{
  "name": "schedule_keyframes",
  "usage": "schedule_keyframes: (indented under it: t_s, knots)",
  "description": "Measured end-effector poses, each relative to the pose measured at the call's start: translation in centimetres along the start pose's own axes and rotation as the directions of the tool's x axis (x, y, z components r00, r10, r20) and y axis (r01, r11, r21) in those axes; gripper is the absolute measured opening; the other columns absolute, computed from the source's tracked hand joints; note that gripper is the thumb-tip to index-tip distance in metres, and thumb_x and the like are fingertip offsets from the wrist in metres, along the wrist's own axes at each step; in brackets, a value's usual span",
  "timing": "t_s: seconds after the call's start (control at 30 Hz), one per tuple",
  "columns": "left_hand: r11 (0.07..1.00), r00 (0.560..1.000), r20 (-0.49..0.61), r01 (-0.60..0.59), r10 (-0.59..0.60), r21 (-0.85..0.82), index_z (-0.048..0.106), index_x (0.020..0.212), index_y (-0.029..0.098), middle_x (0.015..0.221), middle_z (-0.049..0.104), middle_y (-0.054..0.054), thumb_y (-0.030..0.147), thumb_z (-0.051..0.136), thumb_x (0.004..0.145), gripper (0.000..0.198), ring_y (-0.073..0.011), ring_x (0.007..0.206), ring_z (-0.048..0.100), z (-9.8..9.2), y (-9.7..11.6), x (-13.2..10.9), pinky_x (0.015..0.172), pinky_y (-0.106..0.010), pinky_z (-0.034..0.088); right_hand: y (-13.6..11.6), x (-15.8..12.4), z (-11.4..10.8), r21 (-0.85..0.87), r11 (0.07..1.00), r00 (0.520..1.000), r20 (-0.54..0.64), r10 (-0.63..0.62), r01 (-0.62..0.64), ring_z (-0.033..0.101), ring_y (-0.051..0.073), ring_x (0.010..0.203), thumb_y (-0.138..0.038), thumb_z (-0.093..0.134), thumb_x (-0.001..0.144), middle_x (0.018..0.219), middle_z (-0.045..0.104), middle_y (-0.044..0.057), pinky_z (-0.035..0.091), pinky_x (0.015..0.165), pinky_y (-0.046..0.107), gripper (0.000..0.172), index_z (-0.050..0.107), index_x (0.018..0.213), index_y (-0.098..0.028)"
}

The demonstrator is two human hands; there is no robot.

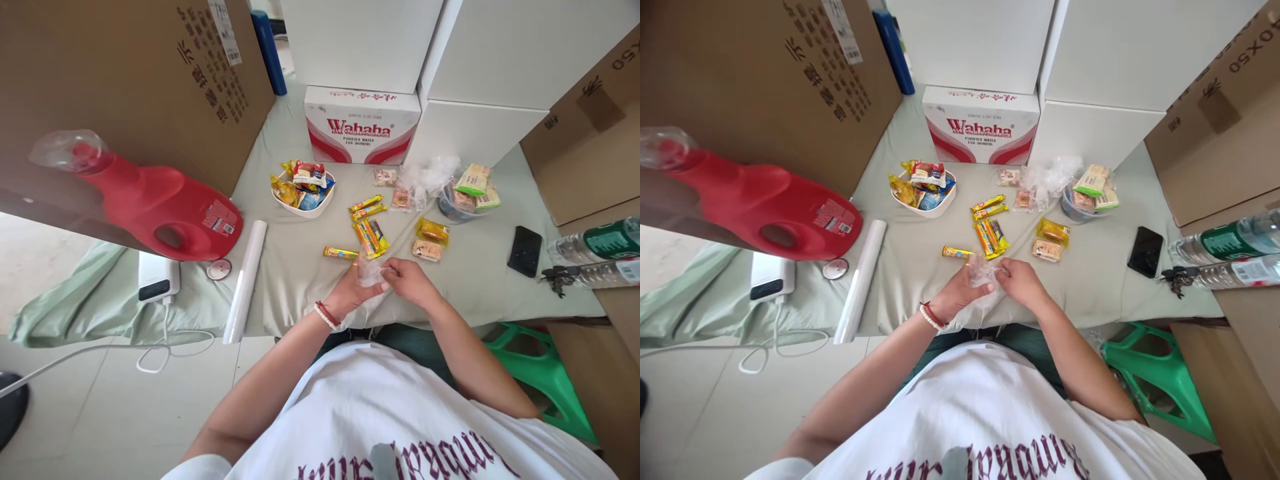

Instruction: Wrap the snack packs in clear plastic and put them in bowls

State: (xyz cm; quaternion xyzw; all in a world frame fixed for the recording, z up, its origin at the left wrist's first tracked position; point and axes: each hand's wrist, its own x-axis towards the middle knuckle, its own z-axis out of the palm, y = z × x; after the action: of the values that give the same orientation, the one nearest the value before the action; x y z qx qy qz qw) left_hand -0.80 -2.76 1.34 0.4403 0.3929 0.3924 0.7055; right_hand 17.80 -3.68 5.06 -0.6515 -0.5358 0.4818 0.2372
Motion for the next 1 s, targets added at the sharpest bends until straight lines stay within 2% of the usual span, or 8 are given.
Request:
schedule_keyframes:
  t_s: [0.13,0.27,0.33,0.5,0.6,0.77,0.87,1.0]
  knots:
    - [0.994,0.983,-0.166,0.063,-0.077,-0.087,0.067,0.105,0.025,0.102,0.074,-0.006,0.054,0.079,0.08,0.04,-0.0247,0.095,0.07,-0.5,-1.9,-0.6,0.09,-0.042,0.055,0.5,0.2,-1.6,0.156,0.987,1.0,0.006,-0.029,0.028,0.053,0.015,0.048,-0.046,0.072,0.078,0.057,0.054,-0.006,0.045,0.052,0.029,0.026,0.069,0.092,-0.025]
    - [0.997,0.952,-0.307,-0.019,-0.004,-0.072,0.065,0.102,0.029,0.099,0.072,-0.003,0.062,0.065,0.089,0.035,-0.0227,0.09,0.068,-1.6,-2.3,-0.9,0.081,-0.037,0.054,1.5,0.1,-2.3,0.405,0.909,0.969,-0.248,0.008,0.097,0.061,0.015,0.064,-0.054,0.081,0.072,0.069,0.056,-0.006,0.055,0.067,0.031,0.042,0.065,0.099,-0.026]
    - [0.998,0.942,-0.336,-0.027,0.007,-0.053,0.065,0.1,0.029,0.095,0.072,-0.003,0.063,0.063,0.09,0.035,-0.0232,0.088,0.068,-1.5,-2.2,-1.0,0.078,-0.037,0.053,1.9,-0.4,-1.4,0.491,0.87,0.958,-0.272,0.091,0.057,0.063,0.016,0.07,-0.064,0.078,0.074,0.076,0.06,-0.002,0.056,0.066,0.032,0.045,0.064,0.094,-0.026]
    - [0.996,0.958,-0.276,-0.067,0.079,0.055,0.072,0.1,0.025,0.103,0.075,-0.005,0.063,0.063,0.091,0.04,-0.0286,0.105,0.067,-0.6,-2.0,-1.6,0.093,-0.042,0.052,2.1,-1.8,3.4,0.592,0.802,0.987,-0.067,0.143,-0.076,0.066,0.024,0.096,-0.075,0.075,0.074,0.101,0.071,0.006,0.059,0.072,0.035,0.055,0.07,0.098,-0.026]
    - [0.999,0.959,-0.279,-0.036,0.042,0.024,0.075,0.096,0.023,0.104,0.076,-0.007,0.059,0.068,0.087,0.038,-0.0282,0.109,0.066,-0.9,-2.4,-1.9,0.094,-0.04,0.053,2.5,-1.3,5.1,0.572,0.817,0.981,-0.112,0.159,-0.068,0.064,0.021,0.087,-0.068,0.083,0.068,0.092,0.071,0.003,0.056,0.073,0.033,0.051,0.071,0.091,-0.024]
    - [0.986,0.911,-0.393,0.074,-0.128,-0.151,0.075,0.094,0.023,0.103,0.074,-0.006,0.049,0.073,0.083,0.029,-0.0202,0.093,0.068,-3.0,-2.8,-2.0,0.071,-0.029,0.054,3.3,-0.6,4.3,0.689,0.724,0.968,-0.173,0.181,-0.012,0.061,0.016,0.079,-0.061,0.088,0.064,0.084,0.069,0.001,0.054,0.073,0.029,0.046,0.073,0.083,-0.021]
    - [0.954,0.91,-0.365,0.092,-0.198,-0.286,0.074,0.091,0.02,0.091,0.073,-0.005,0.045,0.077,0.08,0.028,-0.0164,0.082,0.068,-4.1,-2.2,-2.1,0.068,-0.027,0.053,3.2,-0.9,3.4,0.736,0.676,0.984,-0.103,0.145,-0.022,0.061,0.014,0.077,-0.056,0.091,0.065,0.083,0.069,0.0,0.054,0.073,0.028,0.041,0.076,0.084,-0.022]
    - [0.886,0.945,-0.253,0.074,-0.21,-0.458,0.073,0.093,0.017,0.083,0.072,-0.003,0.036,0.085,0.073,0.03,-0.0124,0.074,0.067,-5.3,-1.2,-2.2,0.071,-0.026,0.054,3.1,-1.4,2.8,0.734,0.679,0.997,-0.056,0.056,0.003,0.061,0.013,0.077,-0.049,0.091,0.07,0.084,0.07,0.001,0.054,0.073,0.026,0.033,0.078,0.084,-0.023]
